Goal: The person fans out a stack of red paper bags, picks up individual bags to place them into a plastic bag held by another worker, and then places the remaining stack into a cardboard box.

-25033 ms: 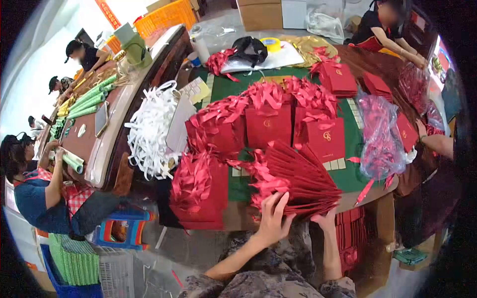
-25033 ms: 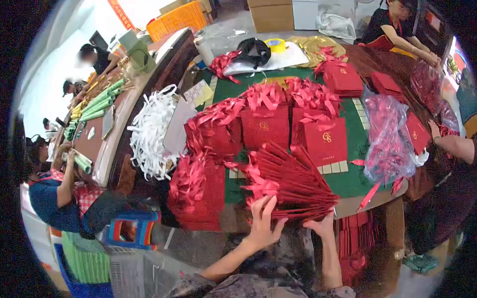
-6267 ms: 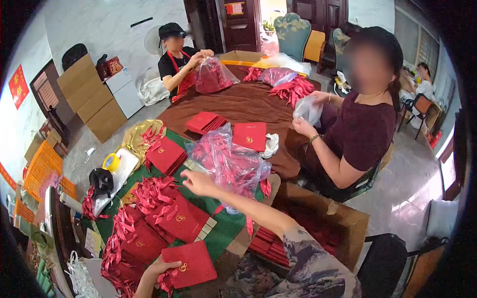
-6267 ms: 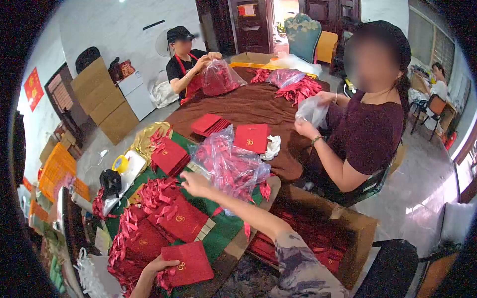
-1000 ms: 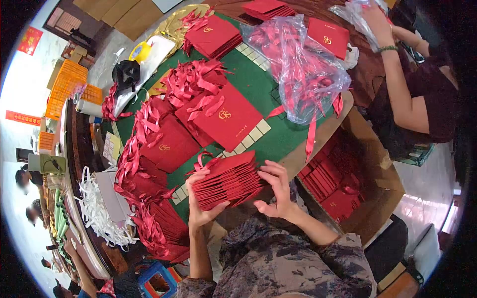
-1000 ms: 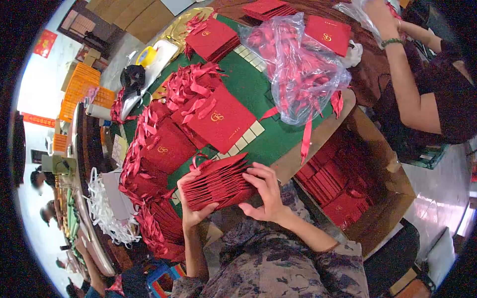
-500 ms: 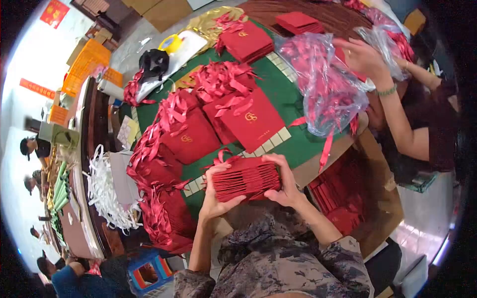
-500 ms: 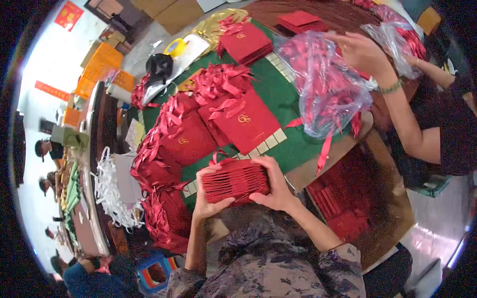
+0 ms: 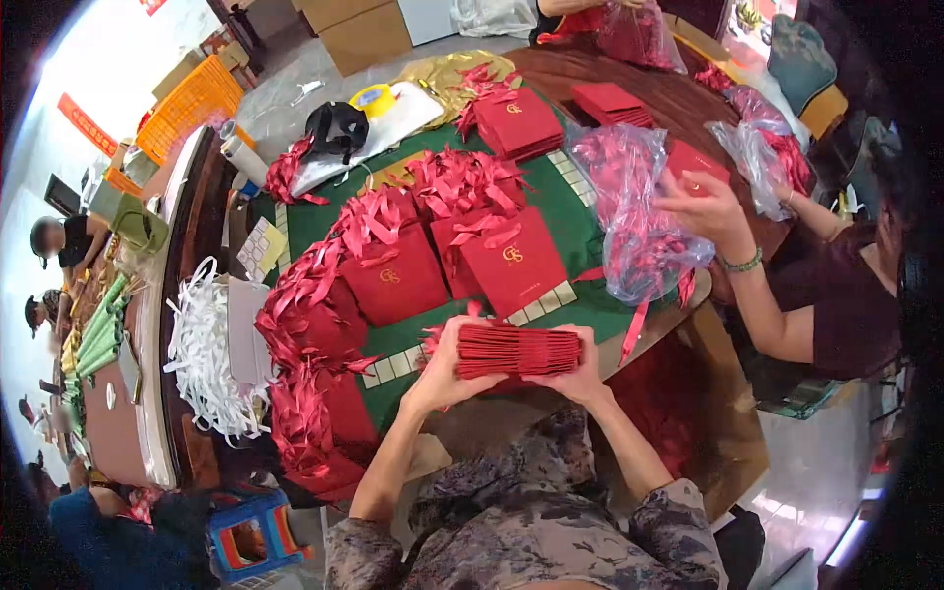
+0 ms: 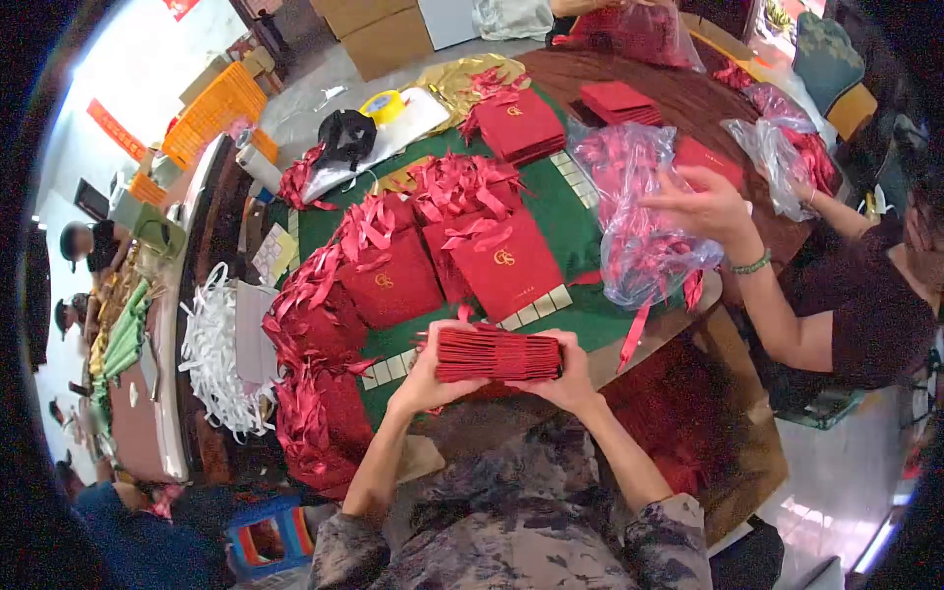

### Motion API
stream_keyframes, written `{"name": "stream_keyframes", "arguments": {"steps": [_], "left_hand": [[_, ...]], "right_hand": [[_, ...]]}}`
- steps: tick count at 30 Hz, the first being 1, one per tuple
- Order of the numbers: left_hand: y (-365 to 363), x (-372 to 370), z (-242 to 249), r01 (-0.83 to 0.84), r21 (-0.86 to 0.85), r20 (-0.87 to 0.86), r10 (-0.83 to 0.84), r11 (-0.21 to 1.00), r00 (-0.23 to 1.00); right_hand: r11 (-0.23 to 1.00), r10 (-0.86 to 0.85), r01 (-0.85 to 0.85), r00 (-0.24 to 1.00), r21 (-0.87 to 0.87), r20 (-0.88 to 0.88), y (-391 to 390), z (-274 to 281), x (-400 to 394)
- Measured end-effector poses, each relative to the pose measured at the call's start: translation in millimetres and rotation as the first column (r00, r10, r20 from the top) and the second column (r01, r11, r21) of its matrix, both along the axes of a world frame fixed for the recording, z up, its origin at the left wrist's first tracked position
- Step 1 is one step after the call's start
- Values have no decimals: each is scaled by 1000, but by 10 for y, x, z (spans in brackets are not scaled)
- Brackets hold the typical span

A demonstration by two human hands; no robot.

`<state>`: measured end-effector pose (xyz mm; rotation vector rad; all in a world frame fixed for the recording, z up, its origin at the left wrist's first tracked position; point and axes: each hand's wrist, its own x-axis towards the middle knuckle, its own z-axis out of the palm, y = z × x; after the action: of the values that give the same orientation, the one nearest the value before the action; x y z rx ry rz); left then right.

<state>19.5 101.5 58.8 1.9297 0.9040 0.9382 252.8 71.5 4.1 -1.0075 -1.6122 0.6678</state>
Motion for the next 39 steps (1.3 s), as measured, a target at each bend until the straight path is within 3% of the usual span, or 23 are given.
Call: {"name": "stream_keyframes", "arguments": {"steps": [2, 3, 6, 10, 13, 15, 16, 18, 21, 24, 26, 27, 28, 35, 37, 39], "left_hand": [[61, 47, 26, 14, 28, -25, -13, 999, 1000], [95, 53, 18, 28, 22, -14, -27, 999, 1000], [109, 38, 14, 48, 28, -18, -48, 998, 999], [71, 35, 0, 67, -75, 40, -64, 995, 997], [48, 38, 35, 24, -41, -1, -24, 999, 1000], [35, 32, 29, 36, 110, -143, -20, 993, 990], [27, 28, 30, 29, 110, -143, -13, 994, 990], [14, 20, 41, 0, -64, -87, -6, 998, 996], [-7, 16, 41, 17, 69, -52, -13, 998, 999], [-37, 32, 35, -16, 21, -22, 17, 1000, 1000], [-45, 25, 31, -17, -20, -4, 17, 1000, 1000], [-48, 30, 48, -24, 14, -12, 25, 1000, 1000], [-44, 43, 60, -30, 47, -19, 31, 998, 999], [-29, -55, 15, 37, -186, 20, -33, 982, 999], [-38, -48, 119, 23, -13, -119, -25, 1000, 993], [-122, -45, 314, -40, 30, -132, 44, 999, 990]], "right_hand": [[987, -95, 84, 992, -135, -79, -29, -51, 18], [979, -81, 48, 983, -197, -165, -26, -69, -6], [981, 1, -40, 980, -192, -197, -6, -58, 11], [978, -21, 17, 1000, -209, -20, -19, 48, 32], [951, -65, 38, 995, -307, -77, -75, 49, -1], [956, -91, 55, 989, -287, -114, -76, -61, -46], [957, -121, 74, 981, -280, -154, -89, -107, -67], [957, -96, 46, 982, -286, -163, -125, -77, -42], [959, -49, -10, 978, -282, -201, -127, 59, -49], [942, 15, -85, 976, -324, -215, -92, -41, -39], [956, -38, -10, 986, -293, -160, -79, -87, -43], [961, -40, -43, 956, -275, -290, -80, -95, -73], [960, -42, -41, 957, -276, -287, -77, -97, -81], [949, -108, 31, 967, -314, -231, -187, -65, -162], [945, -101, 10, 960, -327, -260, -192, -83, -147], [946, -87, -11, 954, -323, -286, -188, -138, -133]]}}
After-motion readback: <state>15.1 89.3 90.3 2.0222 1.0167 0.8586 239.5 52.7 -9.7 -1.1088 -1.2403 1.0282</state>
